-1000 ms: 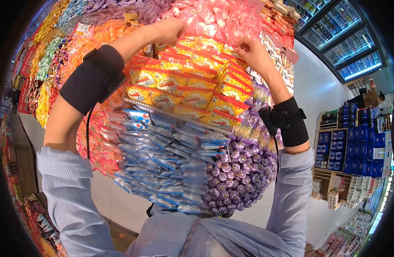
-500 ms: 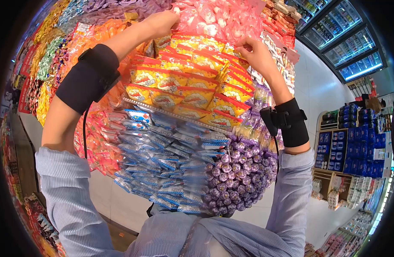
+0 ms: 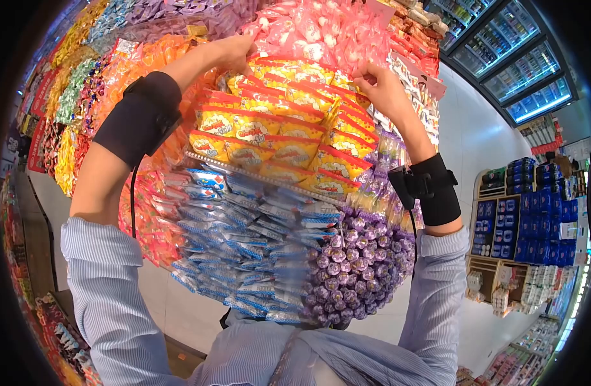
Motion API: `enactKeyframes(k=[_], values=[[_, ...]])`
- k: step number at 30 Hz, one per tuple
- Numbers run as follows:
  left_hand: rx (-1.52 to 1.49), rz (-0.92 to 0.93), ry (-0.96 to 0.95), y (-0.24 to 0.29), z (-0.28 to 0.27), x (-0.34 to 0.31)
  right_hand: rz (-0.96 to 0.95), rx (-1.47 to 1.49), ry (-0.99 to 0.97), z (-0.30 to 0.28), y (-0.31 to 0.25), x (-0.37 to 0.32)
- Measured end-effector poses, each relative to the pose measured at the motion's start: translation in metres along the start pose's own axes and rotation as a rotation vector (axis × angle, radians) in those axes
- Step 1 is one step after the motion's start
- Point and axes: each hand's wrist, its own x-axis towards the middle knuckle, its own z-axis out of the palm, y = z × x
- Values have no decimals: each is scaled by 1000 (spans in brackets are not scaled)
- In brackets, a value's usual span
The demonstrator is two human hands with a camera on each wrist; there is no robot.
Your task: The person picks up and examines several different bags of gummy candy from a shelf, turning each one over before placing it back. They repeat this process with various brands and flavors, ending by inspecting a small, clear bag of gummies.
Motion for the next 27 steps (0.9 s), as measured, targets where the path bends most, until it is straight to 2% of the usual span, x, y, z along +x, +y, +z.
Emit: enactKeyframes(k=[1,4,8,9,12,16,19,22,25,27], values=[[6,-64,-105,2,-2,-1,-4,-1,-3,0,0,0],[-2,17,6,-6,7,-3,17,13,-20,0,-4,0],[116,-157,153,-13,-7,-5,68,-54,-39,-1,-8,0],[243,-87,244,-9,-14,-9,75,-38,-40,-1,-9,0],[134,0,298,16,-39,-34,77,-19,-44,0,-9,0],[70,191,390,1,-32,-34,2,-64,-10,3,-4,0],[128,150,163,2,-42,-35,31,-39,-12,-1,-7,-3],[-23,271,201,3,-30,-35,49,-23,-9,-2,-6,-3],[-8,371,95,4,-29,-28,58,2,-17,-3,-7,-4],[-56,439,110,7,-27,-30,56,-17,-25,-3,-9,-4]])
